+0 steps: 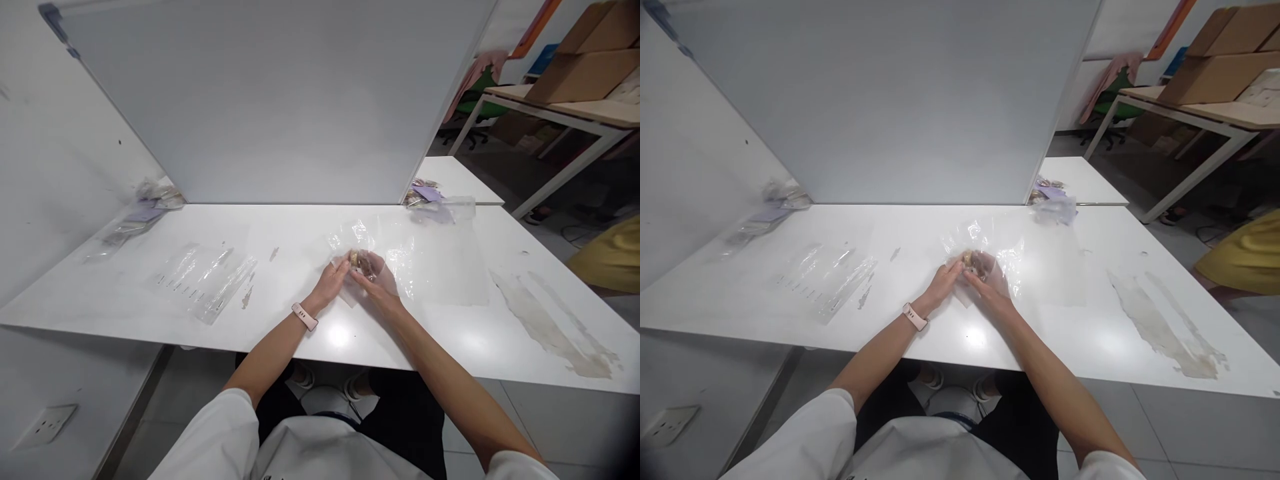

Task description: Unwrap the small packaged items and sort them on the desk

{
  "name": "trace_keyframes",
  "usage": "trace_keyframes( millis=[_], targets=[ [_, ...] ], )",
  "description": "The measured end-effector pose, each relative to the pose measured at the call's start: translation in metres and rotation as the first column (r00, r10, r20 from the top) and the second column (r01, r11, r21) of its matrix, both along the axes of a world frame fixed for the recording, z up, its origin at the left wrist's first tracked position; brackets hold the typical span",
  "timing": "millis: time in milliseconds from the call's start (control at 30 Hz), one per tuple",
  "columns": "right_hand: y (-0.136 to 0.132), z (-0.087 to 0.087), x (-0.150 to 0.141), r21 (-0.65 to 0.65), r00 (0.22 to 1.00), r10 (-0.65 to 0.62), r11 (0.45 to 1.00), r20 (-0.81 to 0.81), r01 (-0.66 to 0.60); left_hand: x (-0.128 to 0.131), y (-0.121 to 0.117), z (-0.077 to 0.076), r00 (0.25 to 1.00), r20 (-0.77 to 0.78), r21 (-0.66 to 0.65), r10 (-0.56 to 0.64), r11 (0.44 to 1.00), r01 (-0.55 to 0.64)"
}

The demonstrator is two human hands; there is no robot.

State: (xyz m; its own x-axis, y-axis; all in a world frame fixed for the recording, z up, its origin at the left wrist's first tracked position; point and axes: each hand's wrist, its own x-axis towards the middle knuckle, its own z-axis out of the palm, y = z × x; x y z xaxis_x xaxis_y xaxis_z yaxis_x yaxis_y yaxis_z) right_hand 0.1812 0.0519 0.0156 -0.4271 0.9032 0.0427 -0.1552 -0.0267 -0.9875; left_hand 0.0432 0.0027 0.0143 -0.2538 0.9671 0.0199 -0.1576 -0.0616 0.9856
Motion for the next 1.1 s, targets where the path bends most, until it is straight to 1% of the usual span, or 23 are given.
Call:
trace_keyframes(
  millis=[133, 267, 367, 467, 567, 633, 700, 733, 800, 833, 867, 900, 933, 967, 1000, 1033, 1100],
  targets=[
    [-0.001, -0.001, 0.000, 0.008, 0.999, -0.050, 0.999, 0.009, 0.050, 0.001, -0.001, -0.001, 0.994, -0.101, 0.010, 0.039, 0.999, -0.039],
    [-0.003, -0.001, 0.000, -0.037, 0.997, -0.069, 0.997, -0.047, 0.067, 0.000, -0.001, -0.002, 0.979, -0.187, 0.006, 0.081, 0.997, -0.081],
    [0.000, -0.005, 0.002, -0.082, 0.996, -0.078, 0.994, -0.043, 0.074, 0.000, -0.001, -0.003, 0.969, -0.226, 0.001, 0.103, 0.994, -0.105],
    [0.007, -0.010, 0.004, -0.193, 0.995, -0.078, 0.979, -0.058, 0.065, -0.002, -0.001, -0.003, 0.978, -0.195, -0.042, 0.074, 0.996, -0.084],
    [0.014, -0.011, 0.006, -0.322, 0.989, -0.097, 0.945, -0.110, 0.057, -0.005, 0.001, -0.001, 0.995, -0.090, -0.095, 0.044, 0.994, -0.052],
    [0.017, -0.010, 0.006, -0.387, 0.984, -0.117, 0.920, -0.134, 0.056, -0.009, 0.003, 0.000, 0.998, -0.016, -0.127, 0.063, 0.990, -0.065],
    [0.019, -0.009, 0.006, -0.423, 0.981, -0.121, 0.905, -0.151, 0.046, -0.015, 0.005, 0.001, 0.992, 0.011, -0.180, 0.123, 0.976, -0.119],
    [0.020, -0.009, 0.007, -0.430, 0.981, -0.121, 0.902, -0.153, 0.045, -0.019, 0.005, 0.002, 0.986, -0.007, -0.207, 0.169, 0.964, -0.167],
    [0.020, -0.009, 0.007, -0.434, 0.982, -0.124, 0.899, -0.145, 0.049, -0.026, 0.003, 0.003, 0.947, -0.114, -0.210, 0.302, 0.924, -0.320],
    [0.021, -0.009, 0.007, -0.436, 0.983, -0.126, 0.898, -0.133, 0.056, -0.029, 0.001, 0.005, 0.906, -0.191, -0.171, 0.378, 0.896, -0.410],
    [0.021, -0.009, 0.008, -0.439, 0.985, -0.126, 0.896, -0.117, 0.062, -0.030, -0.001, 0.006, 0.856, -0.264, -0.104, 0.445, 0.869, -0.484],
    [0.021, -0.009, 0.008, -0.443, 0.987, -0.123, 0.894, -0.104, 0.065, -0.030, -0.002, 0.007, 0.808, -0.322, -0.022, 0.493, 0.850, -0.527],
    [0.021, -0.009, 0.008, -0.448, 0.988, -0.120, 0.892, -0.098, 0.064, -0.029, -0.004, 0.008, 0.780, -0.359, 0.058, 0.512, 0.847, -0.529],
    [0.020, -0.010, 0.008, -0.453, 0.988, -0.117, 0.889, -0.101, 0.060, -0.025, -0.005, 0.008, 0.779, -0.379, 0.119, 0.499, 0.861, -0.494],
    [0.020, -0.010, 0.008, -0.456, 0.988, -0.113, 0.888, -0.108, 0.052, -0.021, -0.006, 0.008, 0.802, -0.388, 0.152, 0.454, 0.890, -0.430],
    [0.020, -0.010, 0.008, -0.457, 0.987, -0.107, 0.888, -0.116, 0.042, -0.015, -0.006, 0.007, 0.843, -0.378, 0.150, 0.382, 0.924, -0.351],
    [0.020, -0.011, 0.008, -0.453, 0.989, -0.083, 0.891, -0.126, 0.017, -0.004, -0.005, 0.003, 0.939, -0.278, 0.053, 0.204, 0.979, -0.197]
  ],
)
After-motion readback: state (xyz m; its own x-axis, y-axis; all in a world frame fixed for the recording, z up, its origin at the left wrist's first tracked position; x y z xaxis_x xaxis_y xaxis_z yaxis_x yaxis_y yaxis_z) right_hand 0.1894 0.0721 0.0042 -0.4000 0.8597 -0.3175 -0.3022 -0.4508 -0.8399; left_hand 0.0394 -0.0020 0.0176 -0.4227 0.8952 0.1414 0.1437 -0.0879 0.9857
